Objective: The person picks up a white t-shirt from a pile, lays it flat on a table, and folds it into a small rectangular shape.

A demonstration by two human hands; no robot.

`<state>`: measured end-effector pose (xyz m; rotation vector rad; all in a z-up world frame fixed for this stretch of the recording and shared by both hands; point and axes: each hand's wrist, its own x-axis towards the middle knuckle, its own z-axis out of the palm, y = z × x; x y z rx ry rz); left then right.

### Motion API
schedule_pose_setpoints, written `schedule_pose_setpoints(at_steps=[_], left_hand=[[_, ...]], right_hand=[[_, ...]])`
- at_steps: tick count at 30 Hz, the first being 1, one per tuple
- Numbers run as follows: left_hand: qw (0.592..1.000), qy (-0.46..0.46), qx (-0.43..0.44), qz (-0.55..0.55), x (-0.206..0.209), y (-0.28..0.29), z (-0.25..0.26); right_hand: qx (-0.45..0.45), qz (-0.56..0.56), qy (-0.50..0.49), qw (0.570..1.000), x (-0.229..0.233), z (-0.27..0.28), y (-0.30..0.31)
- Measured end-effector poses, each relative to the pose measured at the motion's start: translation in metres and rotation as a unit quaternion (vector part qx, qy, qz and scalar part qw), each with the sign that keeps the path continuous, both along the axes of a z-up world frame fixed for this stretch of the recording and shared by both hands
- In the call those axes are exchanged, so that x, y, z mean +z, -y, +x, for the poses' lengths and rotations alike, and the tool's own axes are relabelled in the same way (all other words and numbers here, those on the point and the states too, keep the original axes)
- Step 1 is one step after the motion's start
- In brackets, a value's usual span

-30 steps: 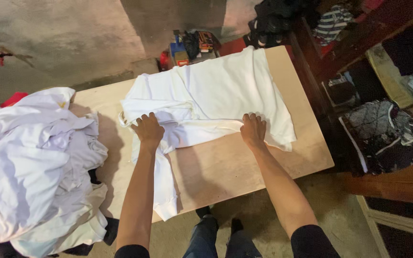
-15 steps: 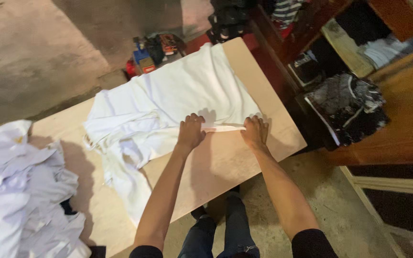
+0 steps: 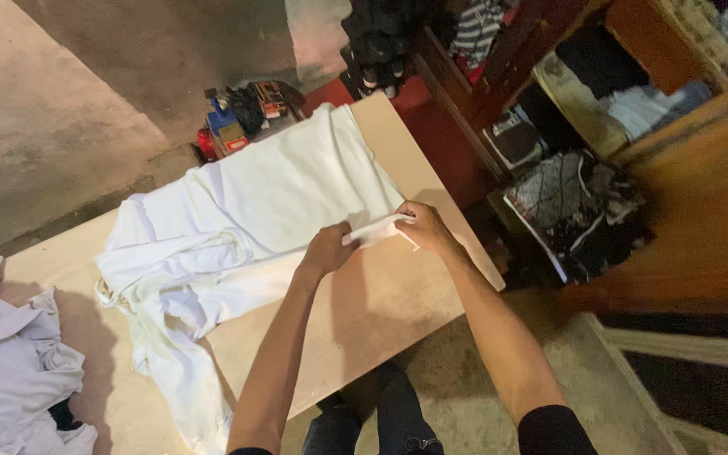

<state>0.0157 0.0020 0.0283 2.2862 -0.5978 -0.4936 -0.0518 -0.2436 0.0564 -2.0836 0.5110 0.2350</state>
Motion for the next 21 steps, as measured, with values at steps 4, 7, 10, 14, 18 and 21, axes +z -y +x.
schedule_pose_setpoints(at_steps=[4, 7, 10, 14, 18, 21], left_hand=[[0.996, -0.063, -0.026, 0.06, 0.008, 0.003, 0.014], [0.992, -0.088, -0.046, 0.084, 0.0, 0.006, 0.03], [0.986, -0.136, -0.037, 0.091, -0.004, 0.009, 0.04], [0.981, -0.158, 0.001, 0.108, -0.002, 0.01, 0.053], [0.983, -0.158, 0.073, 0.05, -0.021, 0.011, 0.063], [0.982, -0.108, 0.153, 0.009, -0.043, 0.019, 0.066]], right_hand=[[0.109, -0.004, 0.095, 0.989, -0.011, 0.035, 0.019], [0.139, -0.008, 0.027, 0.99, -0.013, 0.063, 0.025], [0.173, -0.039, 0.0, 0.984, -0.01, 0.082, 0.029], [0.181, -0.055, -0.057, 0.98, -0.006, 0.109, 0.032], [0.229, -0.086, 0.032, 0.969, -0.019, 0.138, 0.037], [0.149, -0.192, -0.003, 0.97, -0.041, 0.152, 0.045]])
